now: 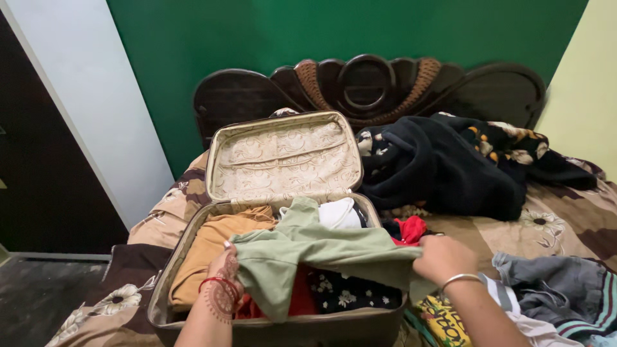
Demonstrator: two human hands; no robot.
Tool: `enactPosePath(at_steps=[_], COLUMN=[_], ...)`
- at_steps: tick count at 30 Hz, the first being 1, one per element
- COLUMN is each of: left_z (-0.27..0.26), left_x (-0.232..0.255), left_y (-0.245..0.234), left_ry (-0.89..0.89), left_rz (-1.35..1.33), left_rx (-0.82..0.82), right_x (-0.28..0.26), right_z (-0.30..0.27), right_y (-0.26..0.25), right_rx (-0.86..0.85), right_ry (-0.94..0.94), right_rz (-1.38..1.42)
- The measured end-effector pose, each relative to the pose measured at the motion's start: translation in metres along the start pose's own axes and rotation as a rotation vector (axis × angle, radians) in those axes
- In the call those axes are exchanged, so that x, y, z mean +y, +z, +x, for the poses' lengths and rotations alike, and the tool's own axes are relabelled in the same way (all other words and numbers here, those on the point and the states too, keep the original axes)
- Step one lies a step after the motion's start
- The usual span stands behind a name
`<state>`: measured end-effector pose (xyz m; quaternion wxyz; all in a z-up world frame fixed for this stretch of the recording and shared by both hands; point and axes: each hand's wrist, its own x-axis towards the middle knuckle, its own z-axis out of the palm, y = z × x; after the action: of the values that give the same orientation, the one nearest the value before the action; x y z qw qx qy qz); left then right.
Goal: The person packs a suitcase by folding and arranging various items of clothing, including t-shirts and pants, into the main compartment of the luggage on a bed.
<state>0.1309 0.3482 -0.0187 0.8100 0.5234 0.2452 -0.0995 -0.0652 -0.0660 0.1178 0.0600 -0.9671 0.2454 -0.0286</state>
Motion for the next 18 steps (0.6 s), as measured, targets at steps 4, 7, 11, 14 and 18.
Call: enactPosePath(at_steps=[4, 7, 11, 14, 18], left_z=[-0.032, -0.052, -0.063, -0.051, 0.003], left_x=[0.012, 0.035, 0.088, 0.108, 0.078], left_y=[0.030, 0.066, 0.111, 0.126, 0.139], left_ry=[-0.155, -0.028, 0.121, 0.309, 0.575], left_rz=[-0.407, -0.549, -0.569, -0.475, 0.330], left_rx=[-0.451, -0.638, -0.662, -0.537, -0.312], right_x=[0.012, -0.016, -0.059, -0.077, -0.082], right_z=[0.058, 0.083, 0.078, 0.077, 0.110], right_y=[0.015, 0.012, -0.033, -0.050, -0.001], right_rx=[-0.024, -0.407, -0.430, -0.254, -0.070], right_ry=[0.156, 0.373, -0.002, -0.151, -0.333], right_rz=[0.500, 1.586, 1.952, 1.915, 1.017])
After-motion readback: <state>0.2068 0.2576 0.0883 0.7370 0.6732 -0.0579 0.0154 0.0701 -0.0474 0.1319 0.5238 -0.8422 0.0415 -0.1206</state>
